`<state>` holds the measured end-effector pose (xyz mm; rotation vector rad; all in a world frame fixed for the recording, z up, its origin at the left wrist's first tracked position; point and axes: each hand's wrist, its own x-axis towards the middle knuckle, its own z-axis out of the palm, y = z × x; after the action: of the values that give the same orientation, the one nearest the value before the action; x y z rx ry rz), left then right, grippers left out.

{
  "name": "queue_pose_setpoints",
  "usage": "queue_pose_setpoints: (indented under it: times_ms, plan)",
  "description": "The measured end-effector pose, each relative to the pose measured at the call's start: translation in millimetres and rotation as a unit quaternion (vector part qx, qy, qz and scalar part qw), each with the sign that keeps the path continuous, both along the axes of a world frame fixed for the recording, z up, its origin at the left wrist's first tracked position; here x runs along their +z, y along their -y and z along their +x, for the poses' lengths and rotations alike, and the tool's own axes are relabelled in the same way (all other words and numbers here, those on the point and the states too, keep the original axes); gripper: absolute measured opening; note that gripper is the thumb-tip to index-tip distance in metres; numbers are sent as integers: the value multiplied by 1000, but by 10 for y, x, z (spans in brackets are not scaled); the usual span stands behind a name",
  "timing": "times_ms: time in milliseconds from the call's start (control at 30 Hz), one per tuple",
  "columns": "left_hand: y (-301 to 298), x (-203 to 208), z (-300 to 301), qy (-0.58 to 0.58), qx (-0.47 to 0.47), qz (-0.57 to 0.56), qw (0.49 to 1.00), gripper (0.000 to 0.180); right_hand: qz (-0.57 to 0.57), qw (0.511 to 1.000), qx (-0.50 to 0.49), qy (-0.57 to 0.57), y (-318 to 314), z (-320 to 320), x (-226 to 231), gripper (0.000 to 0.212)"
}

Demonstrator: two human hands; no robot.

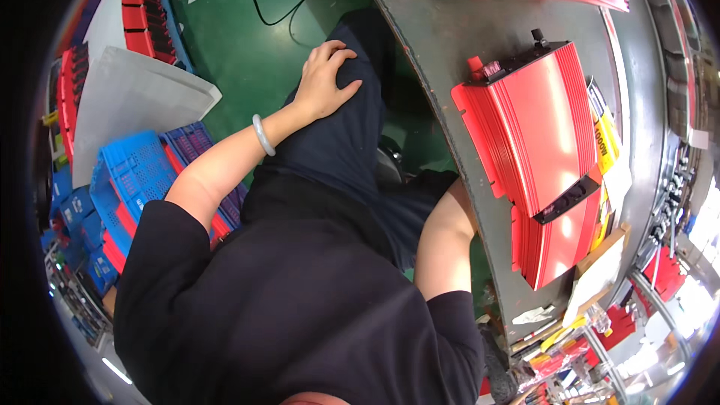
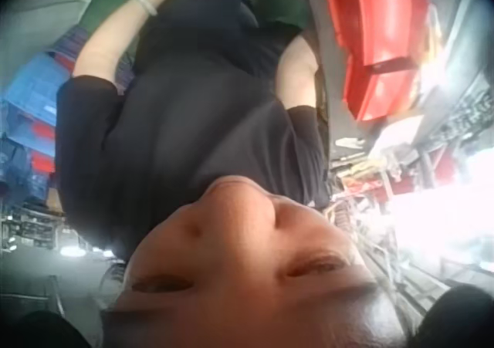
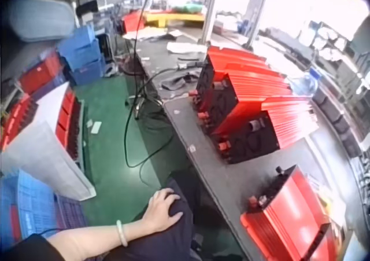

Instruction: Cleaning, labeling, and bagging red power inverters on a factory assembly line.

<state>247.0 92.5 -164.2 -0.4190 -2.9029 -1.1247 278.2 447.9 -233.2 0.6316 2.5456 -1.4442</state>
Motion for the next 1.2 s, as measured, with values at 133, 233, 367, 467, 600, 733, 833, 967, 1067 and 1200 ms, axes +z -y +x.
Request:
queue_pose_setpoints:
  times_ms: [133,233,367,467,600,733,833,967,1067,1200]
  plan:
    - [-28,28,-48,-13,-6,-7,1000,45,74,997,6,-13,-379,-139,-378,36]
    - [249,57,50,-14,39,-29,999,45,110,992,59,-32,362,1397,-34,36]
    - [58,35,-27,-13,10,-13,1000,45,213,974,53,-60,92,1275,-213,36]
    - [111,43,13,-17,16,-25,999,46,269,956,69,-93,79,782,-516,35]
    - [86,43,26,-15,13,-29,999,46,370,918,68,-126,49,612,-609,35]
    - [-8,260,137,-98,-111,-1,989,47,467,871,63,-139,217,580,-745,35]
    - [55,451,483,27,-466,8,884,43,528,834,73,-144,323,826,-796,35]
    - [243,446,-112,-134,-504,-182,834,41,367,916,84,-137,276,1038,-611,31]
    - [839,603,-1261,-124,29,-472,872,50,381,916,60,-109,588,1155,-108,29]
    - [851,585,-1220,-212,-69,-416,881,43,244,969,16,-34,748,1454,273,28]
